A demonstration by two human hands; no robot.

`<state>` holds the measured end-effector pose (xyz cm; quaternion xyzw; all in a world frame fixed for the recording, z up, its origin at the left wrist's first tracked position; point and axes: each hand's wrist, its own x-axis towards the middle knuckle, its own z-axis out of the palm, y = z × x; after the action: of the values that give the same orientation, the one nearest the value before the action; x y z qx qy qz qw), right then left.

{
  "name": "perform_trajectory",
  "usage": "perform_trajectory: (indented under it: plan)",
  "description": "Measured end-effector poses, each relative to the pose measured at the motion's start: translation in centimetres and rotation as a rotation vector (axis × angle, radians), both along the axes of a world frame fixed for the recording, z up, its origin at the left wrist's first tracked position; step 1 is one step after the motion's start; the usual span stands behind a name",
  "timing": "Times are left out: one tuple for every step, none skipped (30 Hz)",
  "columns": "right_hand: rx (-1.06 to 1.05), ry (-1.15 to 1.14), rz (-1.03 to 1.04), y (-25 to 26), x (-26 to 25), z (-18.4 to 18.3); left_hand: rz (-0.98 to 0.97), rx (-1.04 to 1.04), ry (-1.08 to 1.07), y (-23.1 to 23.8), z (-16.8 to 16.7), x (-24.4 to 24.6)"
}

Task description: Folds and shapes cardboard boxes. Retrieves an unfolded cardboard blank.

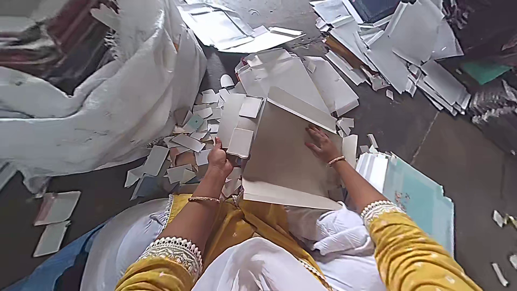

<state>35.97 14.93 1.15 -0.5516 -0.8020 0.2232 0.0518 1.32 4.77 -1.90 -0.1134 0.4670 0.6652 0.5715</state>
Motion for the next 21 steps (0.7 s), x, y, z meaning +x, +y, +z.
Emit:
perform_trajectory:
  plan:
    - [0.007,-0.011,-0.013,-0.2,-0.4,-0.1,-0.032,0.023,-0.020,-0.1,-0.1,0.2]
    - [0.016,-0.015,-0.027,-0.3,-1.0,-0.2,-0.067,0.043,-0.046,-0.3,-0.1,0.4]
    - [0.031,-0.012,-0.043,-0.5,-1.6,-0.3,-0.100,0.058,-0.076,-0.5,0.0,0.6]
    - [0.038,-0.003,-0.058,-0.7,-2.4,-0.4,-0.122,0.058,-0.104,-0.7,0.1,1.0]
    - [0.046,0.013,-0.067,-0.9,-3.2,-0.4,-0.142,0.029,-0.123,-1.0,0.4,1.6]
    - [0.052,0.032,-0.065,-1.1,-4.1,-0.2,-0.165,-0.009,-0.146,-1.4,0.7,2.3]
    - [0.060,0.055,-0.045,-1.1,-5.1,0.0,-0.180,-0.042,-0.173,-1.9,0.8,3.0]
    - [0.062,0.086,-0.014,-1.1,-6.2,0.2,-0.186,-0.068,-0.196,-2.2,0.5,3.8]
    - [0.056,0.126,0.012,-1.2,-7.3,0.5,-0.172,-0.088,-0.221,-2.4,0.2,4.4]
    - [0.047,0.167,0.029,-1.3,-8.4,0.6,-0.139,-0.104,-0.242,-2.3,0.2,4.8]
    - [0.052,0.204,0.038,-1.4,-9.4,0.5,-0.111,-0.087,-0.274,-2.3,0.5,4.9]
    - [0.076,0.228,0.043,-1.4,-10.1,0.1,-0.098,-0.026,-0.322,-2.4,0.7,4.7]
    - [0.095,0.233,0.044,-1.5,-10.6,-0.3,-0.095,0.044,-0.355,-2.4,0.7,4.5]
    - [0.103,0.210,0.049,-1.5,-10.8,-0.6,-0.093,0.112,-0.359,-2.3,0.8,4.3]
    - [0.110,0.165,0.067,-1.5,-10.8,-0.9,-0.093,0.163,-0.331,-2.2,1.2,4.0]
    - [0.124,0.104,0.101,-1.6,-10.5,-1.3,-0.117,0.191,-0.266,-2.3,1.9,3.8]
    - [0.143,0.035,0.142,-1.7,-10.1,-1.8,-0.156,0.195,-0.192,-2.4,2.7,3.6]
    - [0.167,-0.018,0.175,-1.7,-9.7,-2.3,-0.191,0.202,-0.172,-2.4,2.9,3.5]
    - [0.188,-0.038,0.187,-1.7,-9.5,-2.6,-0.234,0.228,-0.191,-2.5,2.8,3.5]
    - [0.197,-0.043,0.177,-1.7,-9.4,-2.7,-0.276,0.241,-0.206,-2.4,2.6,3.5]
    - [0.193,-0.037,0.147,-1.6,-9.4,-2.7,-0.322,0.205,-0.193,-2.3,2.7,3.4]
